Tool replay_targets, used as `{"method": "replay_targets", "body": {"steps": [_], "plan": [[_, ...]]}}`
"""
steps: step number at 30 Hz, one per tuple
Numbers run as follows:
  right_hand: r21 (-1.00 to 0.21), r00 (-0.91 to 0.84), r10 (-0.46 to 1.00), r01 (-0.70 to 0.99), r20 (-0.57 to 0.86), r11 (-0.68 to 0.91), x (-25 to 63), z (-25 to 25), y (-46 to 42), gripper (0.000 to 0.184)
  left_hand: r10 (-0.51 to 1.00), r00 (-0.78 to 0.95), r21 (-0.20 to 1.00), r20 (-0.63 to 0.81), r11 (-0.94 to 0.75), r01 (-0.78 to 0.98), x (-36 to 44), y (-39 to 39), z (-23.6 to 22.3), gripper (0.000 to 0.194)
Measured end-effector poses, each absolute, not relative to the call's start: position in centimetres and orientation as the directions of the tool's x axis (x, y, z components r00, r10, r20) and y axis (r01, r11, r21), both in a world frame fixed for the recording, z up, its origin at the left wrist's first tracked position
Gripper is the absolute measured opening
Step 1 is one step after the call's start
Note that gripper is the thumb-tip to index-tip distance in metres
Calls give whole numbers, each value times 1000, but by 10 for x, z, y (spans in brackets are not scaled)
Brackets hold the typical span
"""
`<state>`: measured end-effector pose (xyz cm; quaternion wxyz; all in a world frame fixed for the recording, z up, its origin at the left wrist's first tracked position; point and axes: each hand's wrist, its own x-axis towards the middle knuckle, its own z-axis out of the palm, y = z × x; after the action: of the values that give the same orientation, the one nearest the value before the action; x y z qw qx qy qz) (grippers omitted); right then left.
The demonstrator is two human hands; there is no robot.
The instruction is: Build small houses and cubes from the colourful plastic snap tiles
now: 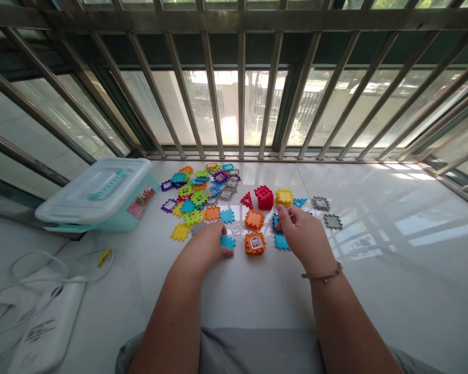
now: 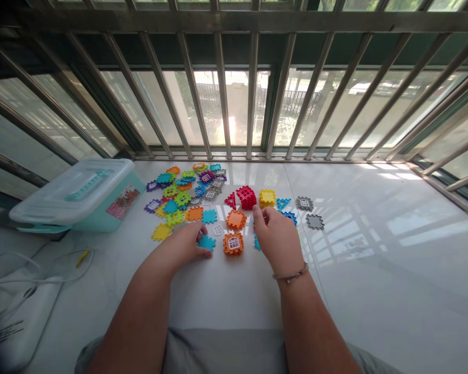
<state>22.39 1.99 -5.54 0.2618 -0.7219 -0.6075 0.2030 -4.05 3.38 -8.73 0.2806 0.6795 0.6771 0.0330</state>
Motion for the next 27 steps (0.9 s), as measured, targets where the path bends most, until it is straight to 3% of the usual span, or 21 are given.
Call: {"method": "replay_targets", "body": {"steps": [7,10,14,19,27], "plan": [[-662,225,974,736,37,-145,225,-57,22,52,933,59,373,-355,84,924,-33,30,-82,60],[-659,211,977,740,34,-137,227,-59,24,52,923,52,328,-381,82,941,-28,29,-80,53],[-526,206,978,831,-11,-181,228,-58,24,55,907,67,310,-416,73,948,-24,26,-77,43],[-334,104,968,926,-229,-179,225,-58,23,63,912,94,332,-400,48,942,-24,23,-73,42],[-316,46,960,939,-278,-137,219,-61,18,59,956,65,384,-286,52,922,-27,28,-75,40]]}}
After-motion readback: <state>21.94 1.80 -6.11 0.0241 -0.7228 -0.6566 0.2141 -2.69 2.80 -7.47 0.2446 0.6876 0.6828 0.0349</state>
